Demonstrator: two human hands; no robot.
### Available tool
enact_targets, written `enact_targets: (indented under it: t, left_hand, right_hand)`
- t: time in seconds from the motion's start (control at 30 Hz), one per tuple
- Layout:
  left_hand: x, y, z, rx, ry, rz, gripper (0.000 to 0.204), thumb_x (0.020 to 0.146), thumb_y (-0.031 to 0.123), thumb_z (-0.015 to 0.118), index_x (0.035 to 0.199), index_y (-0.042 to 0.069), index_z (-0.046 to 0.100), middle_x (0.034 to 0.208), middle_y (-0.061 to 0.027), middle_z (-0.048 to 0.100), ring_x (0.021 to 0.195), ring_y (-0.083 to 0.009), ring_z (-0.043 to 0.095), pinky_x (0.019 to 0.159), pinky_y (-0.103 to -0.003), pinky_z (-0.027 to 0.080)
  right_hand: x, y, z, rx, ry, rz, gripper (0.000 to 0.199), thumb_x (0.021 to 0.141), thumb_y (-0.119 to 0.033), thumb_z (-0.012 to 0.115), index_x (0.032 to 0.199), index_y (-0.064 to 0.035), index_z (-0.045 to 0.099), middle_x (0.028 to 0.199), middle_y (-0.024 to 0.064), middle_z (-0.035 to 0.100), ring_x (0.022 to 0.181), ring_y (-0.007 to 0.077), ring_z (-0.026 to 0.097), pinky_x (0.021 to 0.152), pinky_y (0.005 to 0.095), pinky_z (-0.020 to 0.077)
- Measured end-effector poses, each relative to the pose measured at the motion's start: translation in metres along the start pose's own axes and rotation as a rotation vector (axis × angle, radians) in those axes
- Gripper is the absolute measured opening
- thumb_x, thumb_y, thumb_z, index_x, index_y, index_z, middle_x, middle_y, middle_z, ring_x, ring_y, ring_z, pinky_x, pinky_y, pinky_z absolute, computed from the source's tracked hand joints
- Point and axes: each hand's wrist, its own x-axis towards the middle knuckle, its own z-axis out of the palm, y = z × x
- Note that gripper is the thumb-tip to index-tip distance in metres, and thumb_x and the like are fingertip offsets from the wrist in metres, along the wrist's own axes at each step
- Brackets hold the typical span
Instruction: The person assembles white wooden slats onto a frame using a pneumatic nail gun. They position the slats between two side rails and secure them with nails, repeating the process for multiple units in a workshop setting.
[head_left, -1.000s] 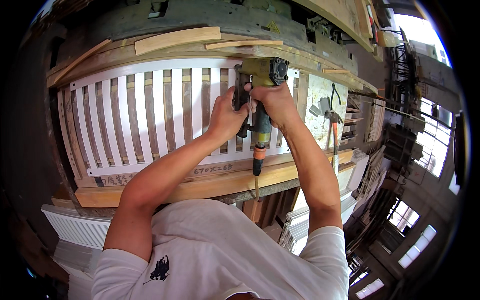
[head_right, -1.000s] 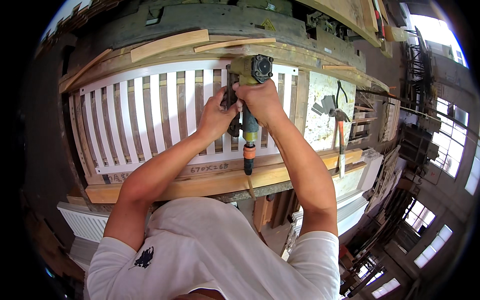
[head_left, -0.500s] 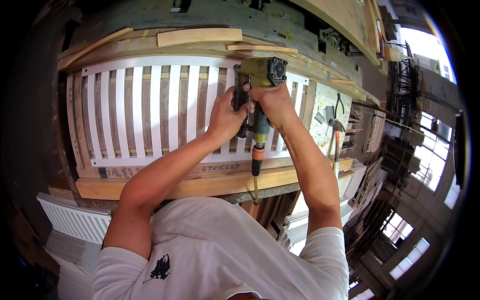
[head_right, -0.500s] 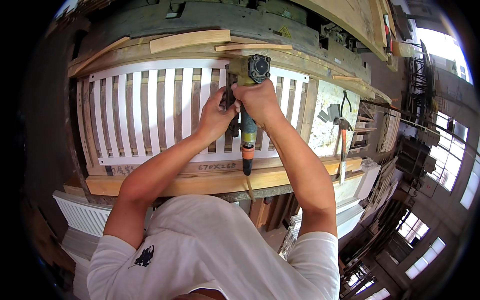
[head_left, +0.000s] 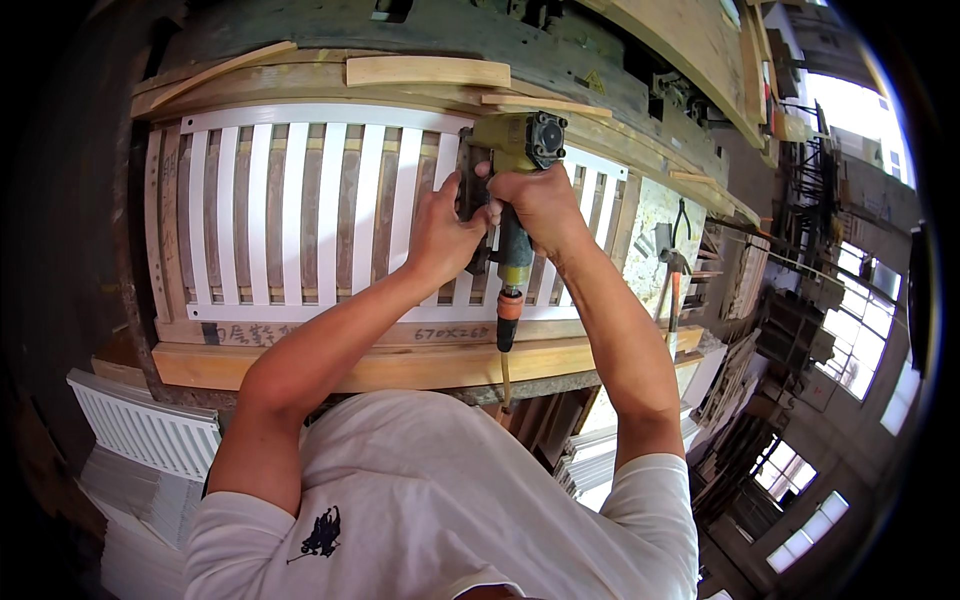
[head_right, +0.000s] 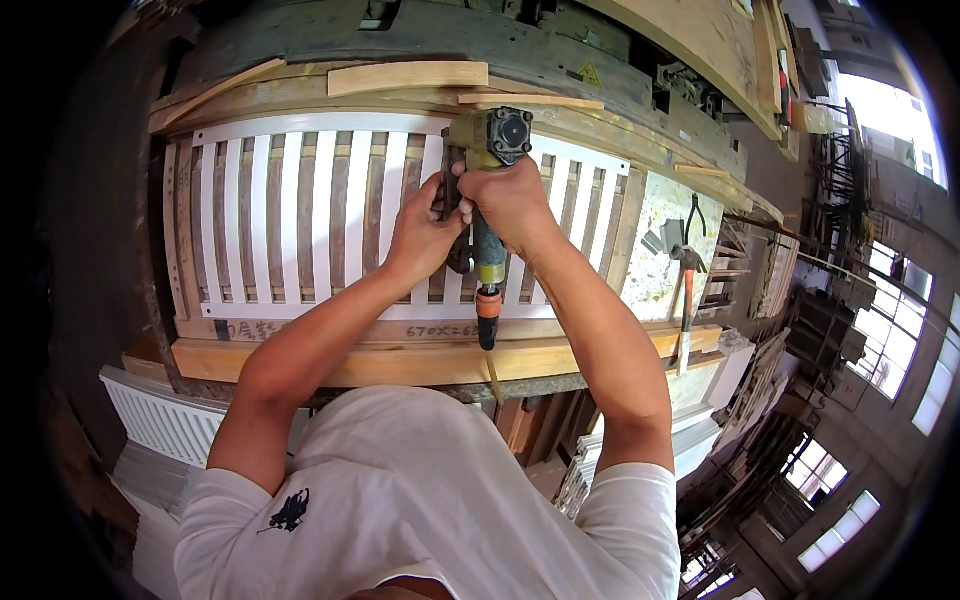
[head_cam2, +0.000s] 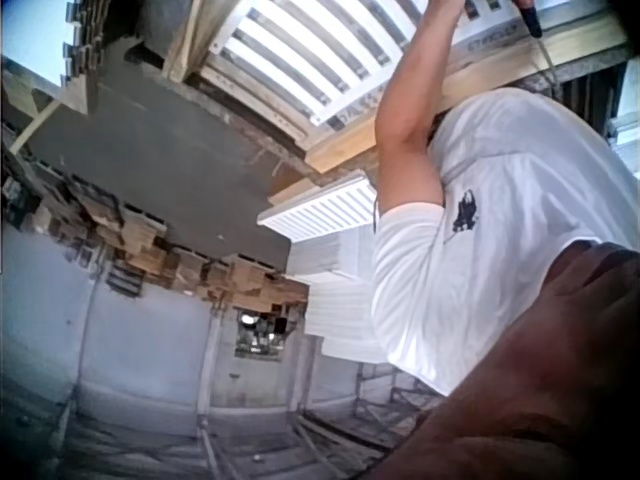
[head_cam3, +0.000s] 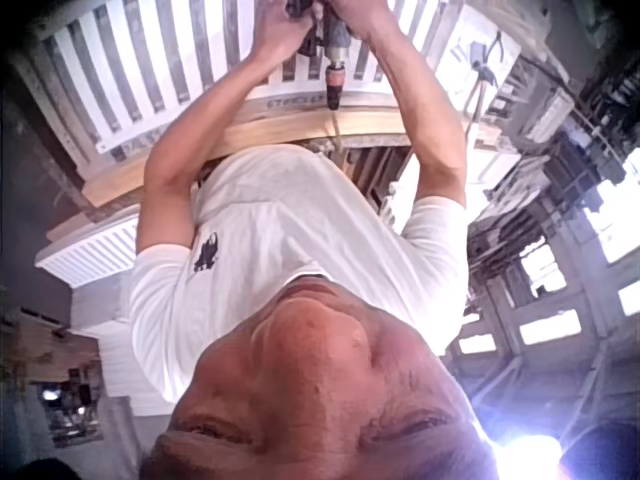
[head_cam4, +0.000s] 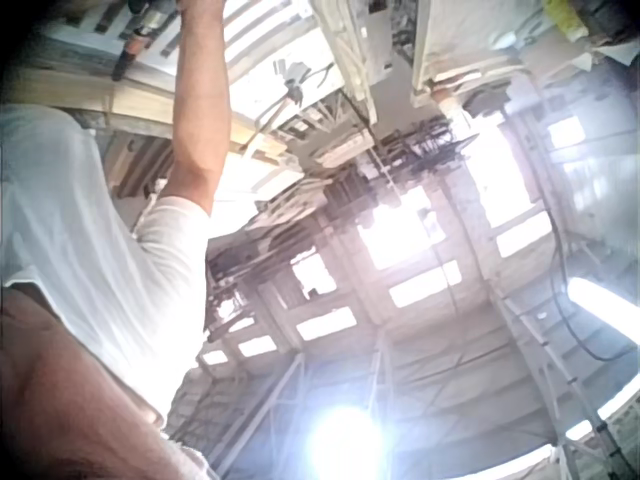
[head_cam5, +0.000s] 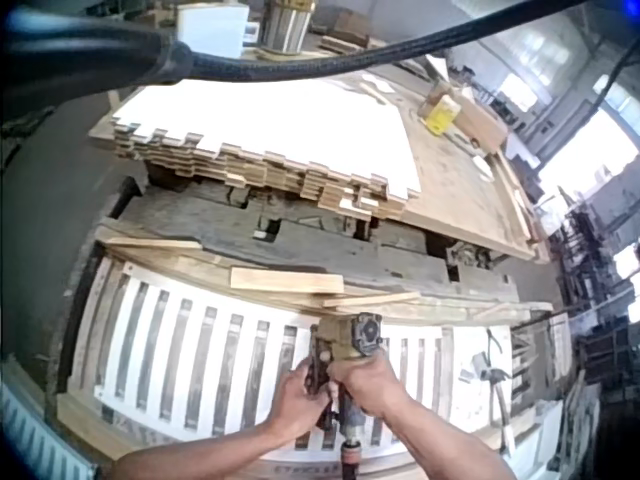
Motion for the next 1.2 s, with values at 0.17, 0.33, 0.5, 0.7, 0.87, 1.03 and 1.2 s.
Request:
enact_targets:
  t: [0.17,0.33,0.5,0.7,0.87,1.03,1.2]
  left_hand:
    - [-0.003,0.008,-0.006,0.013,-0.042,-0.056,0.027,0.088,0.004,0.060,0.113,-0.001,0.052,0.079,0.0004,0.060,0.073,-0.0064,0.054,0.070,-0.023,0.046]
    - [-0.003,0.004,-0.007,-0.006,-0.045,-0.049,0.027,0.088,0.005,0.061,0.113,0.000,0.052,0.079,0.0008,0.060,0.074,-0.0059,0.054,0.071,-0.023,0.046]
    - [-0.003,0.004,-0.008,-0.071,-0.041,-0.027,0.029,0.088,0.006,0.061,0.115,0.000,0.052,0.081,0.0004,0.060,0.076,-0.0059,0.055,0.073,-0.022,0.046]
    - [0.000,-0.001,-0.010,-0.123,-0.008,0.013,0.033,0.084,0.004,0.064,0.114,0.000,0.053,0.077,-0.0053,0.064,0.071,-0.0136,0.062,0.070,-0.027,0.049]
    - [-0.002,0.008,-0.032,0.100,0.045,0.088,0.035,0.079,0.009,0.069,0.110,-0.001,0.056,0.072,-0.0125,0.069,0.068,-0.0238,0.069,0.065,-0.032,0.051]
    - [-0.005,-0.003,-0.043,0.027,0.047,0.058,0.035,0.081,0.009,0.067,0.112,-0.001,0.056,0.077,-0.0128,0.069,0.073,-0.0221,0.069,0.068,-0.031,0.051]
    - [-0.008,0.009,-0.048,-0.062,0.046,0.051,0.036,0.082,0.002,0.064,0.116,-0.002,0.054,0.077,-0.0077,0.068,0.073,-0.0135,0.067,0.070,-0.028,0.052]
  right_hand:
    - [0.001,-0.001,0.005,-0.008,-0.009,-0.012,0.008,0.076,0.003,0.059,0.083,0.0055,0.062,0.065,0.0071,0.058,0.050,0.0141,0.053,0.047,0.0290,0.0435]
    - [0.000,-0.002,0.008,-0.083,0.017,0.007,0.019,0.074,0.003,0.058,0.091,0.0075,0.061,0.064,0.0080,0.058,0.050,0.0150,0.053,0.049,0.0287,0.0438]
    - [0.002,-0.003,0.009,-0.099,0.006,0.008,0.017,0.073,0.003,0.059,0.090,0.0078,0.062,0.064,0.0087,0.058,0.050,0.0155,0.053,0.049,0.0288,0.0441]
    - [0.003,-0.003,0.012,-0.081,0.002,0.008,0.018,0.073,0.003,0.059,0.090,0.0074,0.062,0.065,0.0087,0.058,0.051,0.0156,0.054,0.050,0.0292,0.0448]
    - [0.003,-0.003,0.028,-0.036,-0.024,-0.031,0.008,0.079,-0.002,0.063,0.077,0.0063,0.064,0.061,0.0076,0.058,0.049,0.0137,0.053,0.046,0.0289,0.0429]
    - [0.003,-0.007,0.043,-0.132,-0.020,0.017,0.010,0.079,-0.003,0.064,0.074,0.0057,0.063,0.059,0.0080,0.058,0.047,0.0142,0.053,0.046,0.0288,0.0432]
    - [0.004,-0.008,0.049,-0.141,0.010,0.013,0.011,0.079,-0.004,0.065,0.074,0.0051,0.065,0.059,0.0069,0.058,0.047,0.0135,0.053,0.045,0.0283,0.0429]
